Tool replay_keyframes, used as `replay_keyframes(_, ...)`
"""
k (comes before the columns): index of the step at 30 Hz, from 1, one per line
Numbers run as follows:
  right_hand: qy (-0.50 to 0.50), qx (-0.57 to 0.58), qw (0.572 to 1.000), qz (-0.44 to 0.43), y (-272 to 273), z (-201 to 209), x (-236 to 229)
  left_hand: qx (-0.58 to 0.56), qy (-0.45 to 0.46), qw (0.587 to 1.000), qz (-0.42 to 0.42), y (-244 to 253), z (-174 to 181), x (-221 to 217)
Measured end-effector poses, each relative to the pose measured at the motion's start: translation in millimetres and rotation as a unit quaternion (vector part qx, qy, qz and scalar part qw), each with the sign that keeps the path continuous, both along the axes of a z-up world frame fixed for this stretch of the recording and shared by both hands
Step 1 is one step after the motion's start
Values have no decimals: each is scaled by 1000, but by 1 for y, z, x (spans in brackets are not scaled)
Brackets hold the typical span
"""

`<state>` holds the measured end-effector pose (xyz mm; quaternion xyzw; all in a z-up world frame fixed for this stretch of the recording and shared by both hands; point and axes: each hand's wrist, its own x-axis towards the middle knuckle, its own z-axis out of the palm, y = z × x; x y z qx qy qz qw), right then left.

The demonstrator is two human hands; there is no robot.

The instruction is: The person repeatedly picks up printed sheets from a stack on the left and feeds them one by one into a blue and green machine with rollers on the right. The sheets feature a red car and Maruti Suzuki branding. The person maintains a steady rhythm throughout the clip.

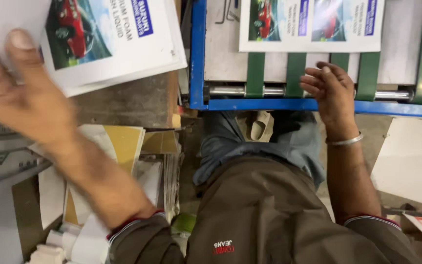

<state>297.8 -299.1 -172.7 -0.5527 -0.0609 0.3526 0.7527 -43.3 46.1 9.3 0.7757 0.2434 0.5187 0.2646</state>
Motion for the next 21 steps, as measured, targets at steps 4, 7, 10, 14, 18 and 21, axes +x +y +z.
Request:
replay_keyframes(4, -63, 201, 955, 208, 35, 77, -51, -167, 48, 977, -123, -91, -22, 68)
replay_keyframes(7, -10, 261, 947, 187, 57, 106, -81, 231, 359, 899, -97, -154, -12, 121)
replay_keyframes(10, 0, 232, 970, 66, 68, 97, -65, 174, 365, 898, -176, -177, 18, 106)
replay_keyframes(14, -36, 178, 982, -46, 53, 45, 1, 204, 402, 885, -118, -154, 50, 60)
replay_keyframes(18, -132, 114, 973, -154, 5, -20, 60, 248, 452, 856, 19, -95, 54, 48)
replay_keyframes(21, -248, 38, 952, -174, -21, -54, 94, 226, 354, 908, 2, -64, 43, 41)
